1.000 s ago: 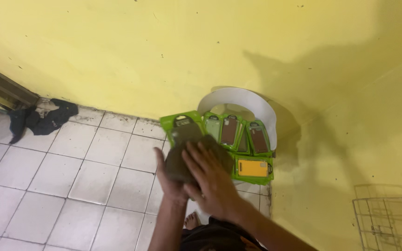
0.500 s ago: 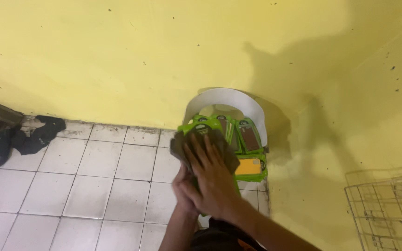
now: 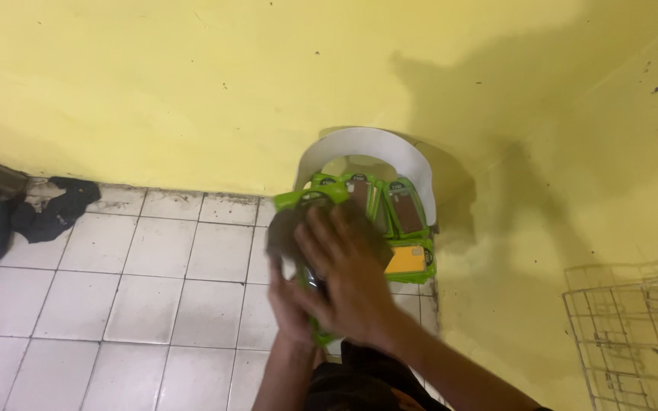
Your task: The person repeatedly picks up packaged phone cases from a white plastic stool, briefly inspects them, and hangs them on a wall-mounted wire grid. The person continues this cycle of picking, inspecting, and hanging multiple cases throughout the clip.
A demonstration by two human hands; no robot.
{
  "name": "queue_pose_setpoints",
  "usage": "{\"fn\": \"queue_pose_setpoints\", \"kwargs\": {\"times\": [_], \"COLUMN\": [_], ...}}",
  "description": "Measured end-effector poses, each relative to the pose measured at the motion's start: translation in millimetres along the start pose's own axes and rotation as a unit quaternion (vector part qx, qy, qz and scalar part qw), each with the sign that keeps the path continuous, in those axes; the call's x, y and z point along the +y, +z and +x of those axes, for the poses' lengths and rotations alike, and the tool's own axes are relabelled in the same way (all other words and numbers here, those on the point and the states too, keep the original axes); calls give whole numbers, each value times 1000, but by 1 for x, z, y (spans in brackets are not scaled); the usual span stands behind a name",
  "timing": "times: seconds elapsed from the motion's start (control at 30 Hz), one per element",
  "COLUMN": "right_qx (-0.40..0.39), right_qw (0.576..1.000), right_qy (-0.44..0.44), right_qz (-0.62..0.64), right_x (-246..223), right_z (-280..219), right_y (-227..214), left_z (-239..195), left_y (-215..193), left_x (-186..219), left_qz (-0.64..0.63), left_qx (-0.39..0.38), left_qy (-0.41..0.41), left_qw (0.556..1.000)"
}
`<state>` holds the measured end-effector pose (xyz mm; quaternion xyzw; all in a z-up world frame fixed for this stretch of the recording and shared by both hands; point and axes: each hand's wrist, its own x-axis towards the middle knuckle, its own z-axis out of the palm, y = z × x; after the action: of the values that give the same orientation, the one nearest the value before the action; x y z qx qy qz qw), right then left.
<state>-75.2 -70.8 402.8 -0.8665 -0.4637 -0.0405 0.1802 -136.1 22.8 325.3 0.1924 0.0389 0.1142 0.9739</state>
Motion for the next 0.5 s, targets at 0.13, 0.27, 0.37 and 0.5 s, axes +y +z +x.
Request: {"fn": "queue_pose_setpoints", "kwargs": {"times": [0.13,0.27,0.37,0.5], "right_qx": [-94,-112,-16,-5], "right_qw": [994,988,1000,993], "right_qy": [-41,-23,19,110], "right_qz": [36,104,-6,52], "right_x": [-32,-20,7,70], "right_z": [-37,-44,-19,13], "right_y": [-1,-2,3,16], "left_z": [16,21,22,28], "left_y": [-30,-27,-9,-4], "left_x": [26,29,10,-24], "left_qz": [-273,-281,-237,-42], "left_qx": [-160,-75,7,46], "left_qy": [-67,-58,-94,-187], "left_qw": [946,955,967,980]}}
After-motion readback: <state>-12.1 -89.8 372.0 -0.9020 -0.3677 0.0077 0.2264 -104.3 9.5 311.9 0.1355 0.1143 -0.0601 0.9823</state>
